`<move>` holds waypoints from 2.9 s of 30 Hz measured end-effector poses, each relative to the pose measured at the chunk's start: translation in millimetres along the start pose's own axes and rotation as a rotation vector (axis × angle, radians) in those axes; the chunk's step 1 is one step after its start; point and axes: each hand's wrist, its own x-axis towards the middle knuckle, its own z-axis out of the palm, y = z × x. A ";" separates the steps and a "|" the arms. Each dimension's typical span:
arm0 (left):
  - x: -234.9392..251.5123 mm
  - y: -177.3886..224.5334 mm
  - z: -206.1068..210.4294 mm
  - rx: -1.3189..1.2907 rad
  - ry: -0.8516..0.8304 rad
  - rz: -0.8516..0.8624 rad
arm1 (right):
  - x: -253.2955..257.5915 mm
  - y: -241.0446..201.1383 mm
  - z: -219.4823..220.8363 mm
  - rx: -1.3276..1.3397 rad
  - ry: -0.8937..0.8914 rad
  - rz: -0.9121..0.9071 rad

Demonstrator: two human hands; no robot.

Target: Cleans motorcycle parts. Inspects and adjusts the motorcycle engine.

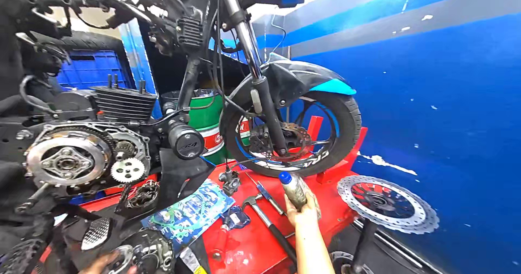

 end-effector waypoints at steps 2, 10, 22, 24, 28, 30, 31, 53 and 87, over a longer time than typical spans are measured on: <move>-0.3 -1.0 13.0 -0.094 0.038 -0.038 | -34.2 6.2 9.5 -0.027 -0.050 0.030; -13.6 -0.7 31.0 -0.154 0.076 -0.041 | -194.1 85.8 8.5 -0.182 -0.462 0.013; -8.2 1.5 14.9 -0.316 0.071 -0.056 | -304.3 204.7 -39.7 -0.484 -0.903 -0.406; -6.9 1.4 13.6 -0.326 0.062 -0.051 | -306.4 206.5 -37.4 -0.458 -0.939 -0.361; -6.2 3.1 12.7 -0.329 0.040 -0.037 | -308.4 208.2 -35.0 -0.390 -0.995 -0.327; -4.3 1.5 11.4 -0.320 0.038 -0.027 | -307.4 208.4 -34.8 -0.384 -1.012 -0.350; -3.4 0.3 10.8 -0.316 0.035 -0.023 | -306.6 207.5 -34.1 -0.384 -1.023 -0.346; 5.0 -10.6 8.1 0.138 0.082 0.214 | -292.6 186.9 -32.6 -0.591 -1.073 -0.629; 0.1 -6.0 12.2 1.058 0.204 0.613 | -284.3 187.3 -35.1 -0.647 -1.041 -0.622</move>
